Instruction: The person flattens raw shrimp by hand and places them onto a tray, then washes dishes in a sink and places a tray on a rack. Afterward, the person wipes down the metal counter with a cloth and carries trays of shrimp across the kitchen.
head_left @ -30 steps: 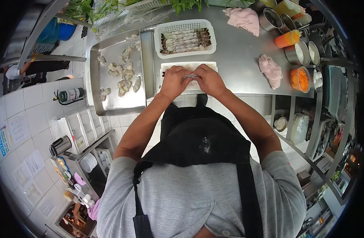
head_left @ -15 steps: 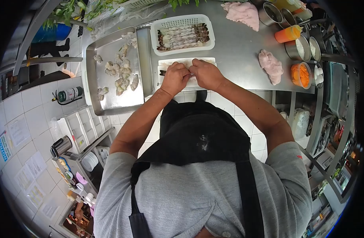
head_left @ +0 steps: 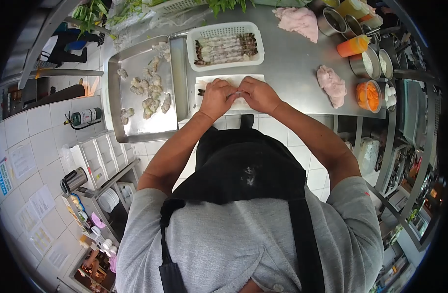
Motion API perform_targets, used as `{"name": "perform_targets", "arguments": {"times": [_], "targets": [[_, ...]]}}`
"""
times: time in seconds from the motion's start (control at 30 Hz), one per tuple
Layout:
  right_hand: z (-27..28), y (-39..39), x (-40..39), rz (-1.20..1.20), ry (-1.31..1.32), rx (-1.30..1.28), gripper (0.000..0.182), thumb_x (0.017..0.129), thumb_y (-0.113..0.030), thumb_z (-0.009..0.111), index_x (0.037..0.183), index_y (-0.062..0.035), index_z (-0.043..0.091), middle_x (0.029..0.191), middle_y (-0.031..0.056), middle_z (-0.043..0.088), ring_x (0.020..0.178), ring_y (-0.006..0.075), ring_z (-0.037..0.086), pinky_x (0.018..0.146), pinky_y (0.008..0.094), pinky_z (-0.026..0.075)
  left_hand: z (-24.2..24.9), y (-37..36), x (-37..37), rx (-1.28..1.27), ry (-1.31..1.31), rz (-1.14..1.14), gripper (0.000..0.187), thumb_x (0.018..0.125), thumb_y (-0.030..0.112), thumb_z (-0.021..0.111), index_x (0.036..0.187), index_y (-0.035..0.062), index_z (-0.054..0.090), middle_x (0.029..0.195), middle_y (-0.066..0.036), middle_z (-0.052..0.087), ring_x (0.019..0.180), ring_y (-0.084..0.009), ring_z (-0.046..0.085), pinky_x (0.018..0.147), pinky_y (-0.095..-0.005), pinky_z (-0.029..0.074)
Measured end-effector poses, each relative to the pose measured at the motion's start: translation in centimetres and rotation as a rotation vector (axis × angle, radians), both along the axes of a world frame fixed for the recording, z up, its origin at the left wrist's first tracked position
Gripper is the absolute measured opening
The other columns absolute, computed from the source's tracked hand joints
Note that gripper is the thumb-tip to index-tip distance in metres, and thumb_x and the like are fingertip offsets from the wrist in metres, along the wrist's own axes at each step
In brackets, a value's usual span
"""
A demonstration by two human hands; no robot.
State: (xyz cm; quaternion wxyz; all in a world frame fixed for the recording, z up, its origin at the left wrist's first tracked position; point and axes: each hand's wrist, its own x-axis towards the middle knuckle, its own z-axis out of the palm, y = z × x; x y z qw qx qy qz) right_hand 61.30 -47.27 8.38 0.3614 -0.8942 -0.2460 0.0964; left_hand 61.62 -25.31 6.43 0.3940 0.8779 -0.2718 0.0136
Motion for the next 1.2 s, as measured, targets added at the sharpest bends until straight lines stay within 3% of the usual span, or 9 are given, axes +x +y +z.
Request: {"name": "perform_targets", "arguments": {"times": [0.13,0.33,0.47,0.53,0.6,0.77,0.87,1.03,1.2], "targets": [[0.1,0.5,0.2,0.048,-0.062,-0.163,0.008,0.090,-0.007,0.066,0.098,-0.0068,0.070,0.100,0.0120,0.062,0.099,0.0343,0.068,0.086,0.0472,0.057,-0.1,-0.2,0.3,0.013,-0.017,-0.052,0.012,0.081,0.013,0.084,0.088,0.0066,0.077,0.085,-0.009,0.067,0.088,-0.0349,0.065,0.080,-0.0476,0.052],[0.3,0.8,0.4,0.087,-0.077,-0.188,0.009,0.088,-0.006,0.066,0.096,-0.0082,0.070,0.101,0.0116,0.062,0.098,0.0340,0.069,0.086,0.0467,0.058,-0.8,-0.2,0.9,0.060,-0.028,-0.092,0.012,0.079,0.011,0.084,0.084,0.0053,0.074,0.086,-0.011,0.066,0.090,-0.0357,0.064,0.080,-0.0476,0.052],[1.0,0.5,0.8,0.113,-0.074,-0.210,0.011,0.088,-0.006,0.067,0.097,-0.0085,0.072,0.103,0.0104,0.064,0.102,0.0331,0.068,0.088,0.0468,0.058,0.4,0.3,1.0,0.112,-0.034,-0.120,0.015,0.080,0.013,0.083,0.093,0.0078,0.078,0.091,-0.010,0.069,0.093,-0.0349,0.065,0.084,-0.0481,0.052],[1.3,0.3,1.1,0.140,-0.199,-0.264,0.012,0.088,-0.008,0.069,0.099,-0.0080,0.073,0.106,0.0088,0.065,0.107,0.0317,0.066,0.092,0.0464,0.056,1.6,1.1,0.7,0.151,-0.063,-0.145,0.017,0.080,0.015,0.083,0.096,0.0091,0.080,0.093,-0.009,0.070,0.094,-0.0341,0.065,0.085,-0.0479,0.052],[2.4,0.9,0.9,0.096,-0.224,-0.207,0.010,0.089,-0.009,0.070,0.099,-0.0076,0.071,0.105,0.0093,0.065,0.109,0.0318,0.064,0.095,0.0459,0.053,2.1,2.6,-0.3,0.108,-0.070,0.000,0.018,0.083,0.017,0.083,0.099,0.0116,0.081,0.096,-0.007,0.071,0.096,-0.0318,0.066,0.087,-0.0467,0.051],[-0.2,4.0,0.7,0.067,-0.255,-0.080,0.007,0.090,-0.013,0.070,0.089,-0.0070,0.069,0.099,0.0102,0.063,0.104,0.0318,0.062,0.096,0.0441,0.050,1.1,3.8,0.1,0.145,-0.068,-0.005,0.012,0.084,0.015,0.082,0.094,0.0106,0.080,0.090,-0.007,0.068,0.093,-0.0306,0.067,0.084,-0.0460,0.051],[-0.7,4.5,0.9,0.093,-0.239,-0.142,0.009,0.090,-0.012,0.069,0.083,-0.0073,0.069,0.095,0.0104,0.062,0.101,0.0316,0.061,0.095,0.0434,0.050,0.8,4.0,0.6,0.135,-0.040,0.017,0.008,0.082,0.013,0.082,0.089,0.0089,0.079,0.087,-0.008,0.067,0.091,-0.0311,0.066,0.082,-0.0455,0.052],[-0.6,4.3,1.7,0.161,-0.248,-0.174,0.008,0.090,-0.012,0.067,0.085,-0.0080,0.072,0.095,0.0102,0.063,0.101,0.0307,0.062,0.094,0.0436,0.051,0.9,4.2,2.0,0.175,-0.045,-0.174,0.005,0.083,0.011,0.080,0.086,0.0071,0.078,0.085,-0.009,0.066,0.092,-0.0318,0.065,0.081,-0.0443,0.053],[-0.1,3.7,2.0,0.237,-0.217,-0.245,0.010,0.093,-0.014,0.066,0.091,-0.0090,0.074,0.099,0.0097,0.064,0.106,0.0309,0.062,0.096,0.0435,0.050,1.7,4.4,2.0,0.218,-0.012,-0.182,0.008,0.084,0.014,0.080,0.088,0.0074,0.079,0.090,-0.008,0.068,0.096,-0.0301,0.066,0.085,-0.0452,0.052]]}}
